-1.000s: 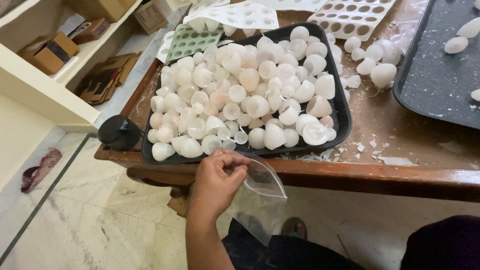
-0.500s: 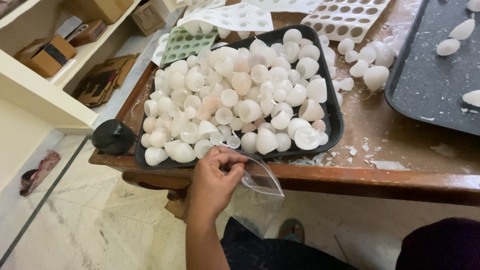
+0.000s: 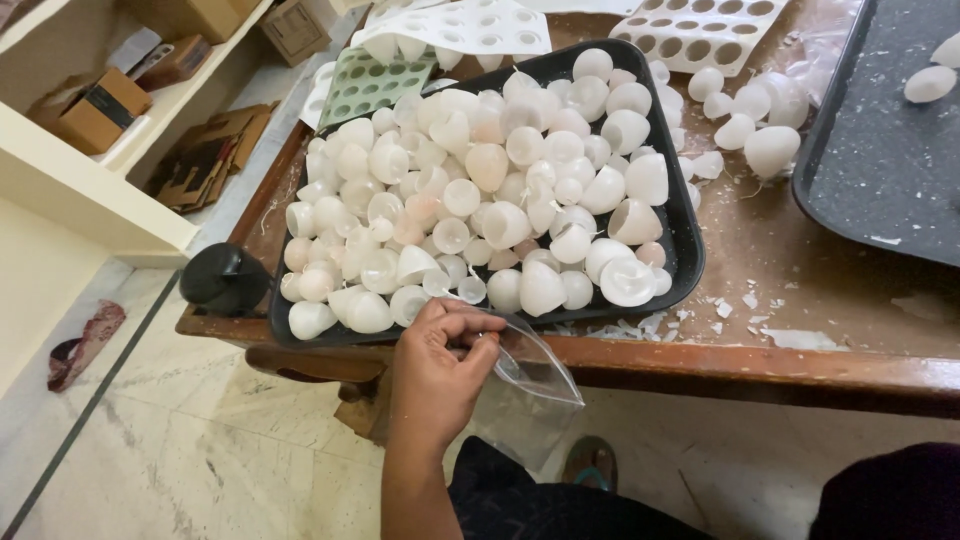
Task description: The person picks up small white egg-shaped objects from a tray and table, placing them into plastic bags. After filling each bag, the person seals the zipper closure and sets it aside.
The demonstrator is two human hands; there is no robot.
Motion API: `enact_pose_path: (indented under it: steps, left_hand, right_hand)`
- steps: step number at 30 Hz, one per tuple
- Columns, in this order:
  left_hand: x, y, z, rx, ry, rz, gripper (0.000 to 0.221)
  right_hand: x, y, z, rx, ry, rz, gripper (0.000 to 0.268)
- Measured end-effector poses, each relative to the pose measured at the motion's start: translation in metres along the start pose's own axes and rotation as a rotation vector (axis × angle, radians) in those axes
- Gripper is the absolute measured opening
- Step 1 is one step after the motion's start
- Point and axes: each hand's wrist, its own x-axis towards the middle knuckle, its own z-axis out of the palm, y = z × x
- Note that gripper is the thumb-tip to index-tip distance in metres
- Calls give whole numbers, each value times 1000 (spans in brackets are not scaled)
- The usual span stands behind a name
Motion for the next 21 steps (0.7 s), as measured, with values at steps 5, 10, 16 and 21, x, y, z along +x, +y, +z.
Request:
enact_pose_path:
  steps: [5, 10, 16, 21]
  left_hand:
    - [-4, 3, 2, -13, 30, -57, 15]
    - [-16, 9, 17, 118, 85, 75, 22]
    - [-20, 43, 32, 280, 89, -114, 16]
    - [-25, 41, 27, 312, 86, -71, 12]
  right_hand:
    - [34, 41, -33, -37, 71, 40, 38]
    - [85, 72, -88, -77, 150, 77, 39]
    - [118, 69, -119, -445, 94, 294, 56]
    - [132, 81, -114, -379, 82, 345, 47]
